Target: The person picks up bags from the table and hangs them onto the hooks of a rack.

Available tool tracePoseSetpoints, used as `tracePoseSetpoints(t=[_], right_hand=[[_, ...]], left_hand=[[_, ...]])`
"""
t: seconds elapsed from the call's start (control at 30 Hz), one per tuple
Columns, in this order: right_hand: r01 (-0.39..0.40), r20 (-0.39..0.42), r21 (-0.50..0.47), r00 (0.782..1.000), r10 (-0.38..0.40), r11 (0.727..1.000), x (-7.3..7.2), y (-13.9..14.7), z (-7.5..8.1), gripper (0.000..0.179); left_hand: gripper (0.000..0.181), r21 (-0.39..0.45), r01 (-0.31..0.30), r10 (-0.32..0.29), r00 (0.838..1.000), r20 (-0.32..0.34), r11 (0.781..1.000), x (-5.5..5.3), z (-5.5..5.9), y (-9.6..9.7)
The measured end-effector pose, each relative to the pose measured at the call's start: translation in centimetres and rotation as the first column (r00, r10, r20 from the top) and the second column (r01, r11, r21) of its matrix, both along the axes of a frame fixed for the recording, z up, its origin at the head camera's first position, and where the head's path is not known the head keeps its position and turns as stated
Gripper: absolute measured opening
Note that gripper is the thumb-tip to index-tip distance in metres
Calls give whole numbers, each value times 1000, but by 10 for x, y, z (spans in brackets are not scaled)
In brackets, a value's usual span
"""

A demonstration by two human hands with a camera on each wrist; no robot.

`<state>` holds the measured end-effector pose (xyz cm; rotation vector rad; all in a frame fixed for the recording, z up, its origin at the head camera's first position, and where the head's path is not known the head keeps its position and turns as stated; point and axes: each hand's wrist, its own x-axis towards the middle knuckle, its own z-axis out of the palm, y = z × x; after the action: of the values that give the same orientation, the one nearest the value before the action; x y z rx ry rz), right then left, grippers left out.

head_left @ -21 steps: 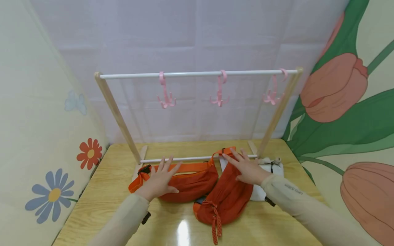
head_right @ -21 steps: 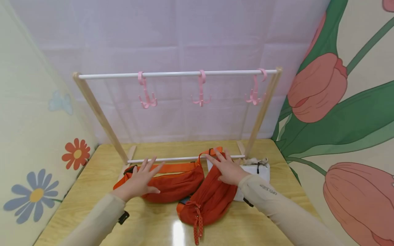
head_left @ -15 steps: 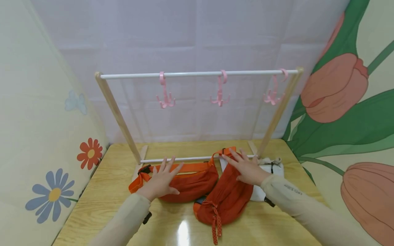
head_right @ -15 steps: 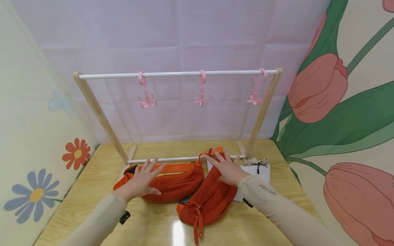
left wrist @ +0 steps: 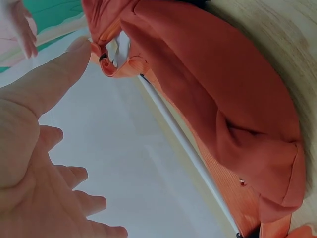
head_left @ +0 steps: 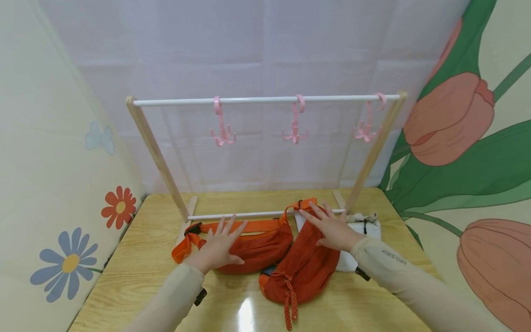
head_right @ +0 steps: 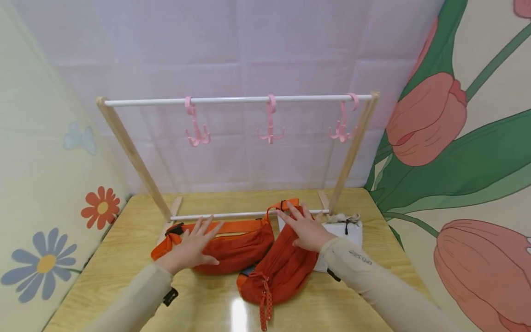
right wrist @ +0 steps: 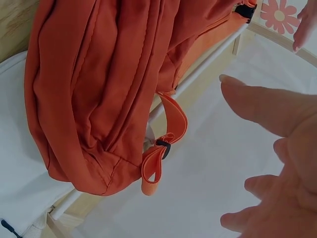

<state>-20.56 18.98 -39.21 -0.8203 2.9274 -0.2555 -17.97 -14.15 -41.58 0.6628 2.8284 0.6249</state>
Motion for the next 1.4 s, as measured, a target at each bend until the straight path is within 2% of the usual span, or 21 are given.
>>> tracePoseSetpoints(t=[0.23, 0.47, 0.63, 0.8, 1.0, 1.2, 1.3, 1.4], right_hand=[[21, 19, -2, 1000, -21, 1000, 1, 0, -3, 91], [34, 45, -18, 998, -33, 999, 2, 1, -7, 90], [31, 55, -44, 998, -29, 999, 3, 1, -10, 91], [38, 70, -70, 997, -33, 997, 5, -1, -13, 90], [53, 62, -61, 997, -49, 997, 6, -5, -18, 86], [73, 106, -77, 992, -64, 994, 9, -8, -25, 83], [79, 136, -102, 989, -65, 992, 9, -8, -30, 83], [85, 156, -120, 985, -66, 989, 9, -9, -36, 81]], left_hand=[[95, 12, -10, 10, 1000, 1, 1000, 2, -9, 2], [94, 33, -24, 23, 999, 23, 999, 3, -29, 2], [92, 52, -34, 31, 998, 53, 998, 8, -43, 3], [89, 69, -26, 21, 998, 66, 997, 11, -54, 4], [88, 60, -36, 31, 995, 91, 998, 10, -67, 1], [79, 25, -71, 70, 997, 28, 997, 10, -75, 1], [62, 10, -97, 98, 994, -47, 995, 11, -75, 1], [39, -31, -121, 115, 981, -157, 992, 11, -78, 2]])
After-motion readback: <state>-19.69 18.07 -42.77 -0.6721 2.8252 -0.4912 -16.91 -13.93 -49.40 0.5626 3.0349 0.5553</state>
